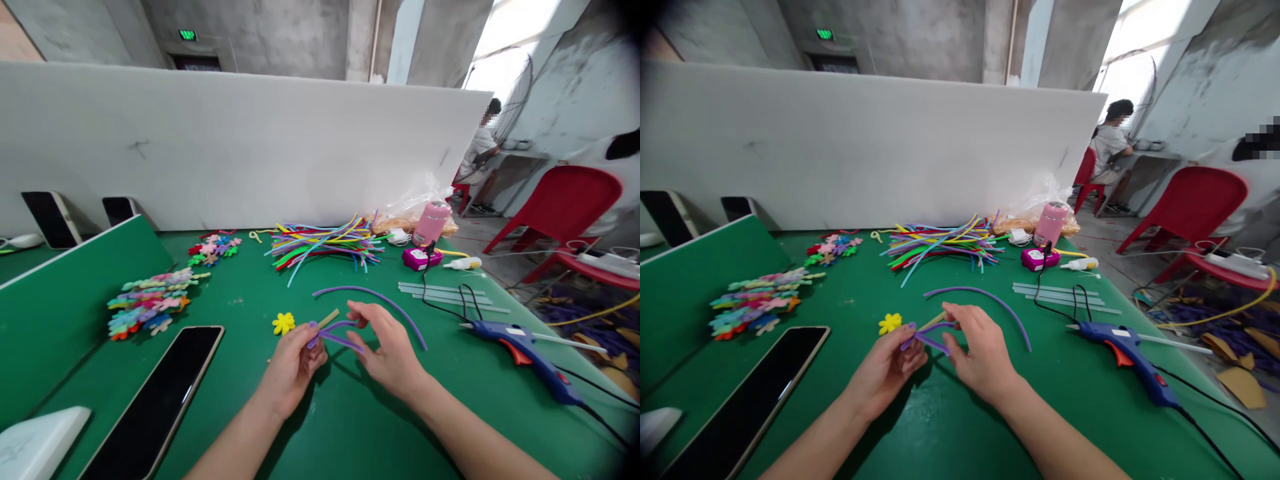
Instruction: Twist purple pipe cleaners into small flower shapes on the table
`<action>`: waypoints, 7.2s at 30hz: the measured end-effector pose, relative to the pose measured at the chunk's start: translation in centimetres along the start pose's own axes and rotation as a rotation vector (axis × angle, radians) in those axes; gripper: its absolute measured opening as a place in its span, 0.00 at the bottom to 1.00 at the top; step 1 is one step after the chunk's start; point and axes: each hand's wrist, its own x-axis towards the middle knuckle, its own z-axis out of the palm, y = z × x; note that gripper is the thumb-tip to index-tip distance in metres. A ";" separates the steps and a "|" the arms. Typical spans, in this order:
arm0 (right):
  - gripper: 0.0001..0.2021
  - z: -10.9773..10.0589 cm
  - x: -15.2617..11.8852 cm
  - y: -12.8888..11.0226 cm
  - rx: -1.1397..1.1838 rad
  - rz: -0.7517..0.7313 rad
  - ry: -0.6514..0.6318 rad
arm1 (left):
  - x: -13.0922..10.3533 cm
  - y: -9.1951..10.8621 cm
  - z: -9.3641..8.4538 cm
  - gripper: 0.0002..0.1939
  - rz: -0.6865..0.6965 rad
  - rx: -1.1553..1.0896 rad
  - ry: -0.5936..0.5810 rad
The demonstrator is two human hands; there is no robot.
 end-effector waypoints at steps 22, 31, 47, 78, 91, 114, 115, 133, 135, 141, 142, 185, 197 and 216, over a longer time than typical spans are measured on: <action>0.22 -0.2 -0.3 -0.9 -0.038 -0.230 -0.226 | -0.9 -0.6 0.4 0.10 -0.186 0.156 -0.181; 0.20 0.6 -0.5 -1.5 0.488 0.304 -0.157 | -1.4 -0.3 1.0 0.11 -0.137 0.175 -0.161; 0.26 1.1 0.4 -2.1 1.075 0.800 -0.045 | -1.8 0.0 1.3 0.12 0.221 0.705 -0.191; 0.19 0.3 -0.3 -0.6 -0.132 -0.126 -0.044 | -0.6 0.0 0.7 0.13 -0.065 -0.018 -0.043; 0.18 0.0 -0.3 -0.7 -0.177 -0.244 -0.183 | -0.9 -0.6 0.6 0.12 -0.102 0.145 -0.124; 0.22 1.2 0.2 -1.8 1.157 0.747 -0.105 | -1.2 0.1 0.4 0.09 0.073 0.455 -0.222; 0.22 1.2 0.1 -1.7 1.111 0.697 -0.102 | -1.2 0.0 0.4 0.09 0.062 0.405 -0.207; 0.21 1.5 0.0 -1.6 0.985 0.674 -0.025 | -0.8 0.2 0.1 0.10 0.136 0.445 -0.098; 0.20 1.5 -0.1 -1.7 0.990 0.685 -0.018 | -0.8 0.2 0.2 0.10 0.127 0.454 -0.089; 0.18 1.8 -0.2 -1.5 0.965 0.701 0.030 | -1.1 0.4 0.6 0.13 0.153 0.599 -0.038; 0.15 1.9 -0.2 -1.5 0.954 0.708 0.037 | -1.1 0.4 0.7 0.13 0.169 0.621 -0.037; 0.12 2.9 -0.8 -1.8 0.922 0.802 0.144 | -0.6 0.2 0.5 0.07 0.154 0.331 0.031; 0.10 1.3 0.1 -0.8 0.859 0.839 0.179 | -0.3 0.6 -0.1 0.08 0.224 0.469 0.112; 0.11 1.5 0.1 -0.6 0.609 0.633 -0.118 | -0.8 0.3 0.6 0.08 0.169 0.707 -0.028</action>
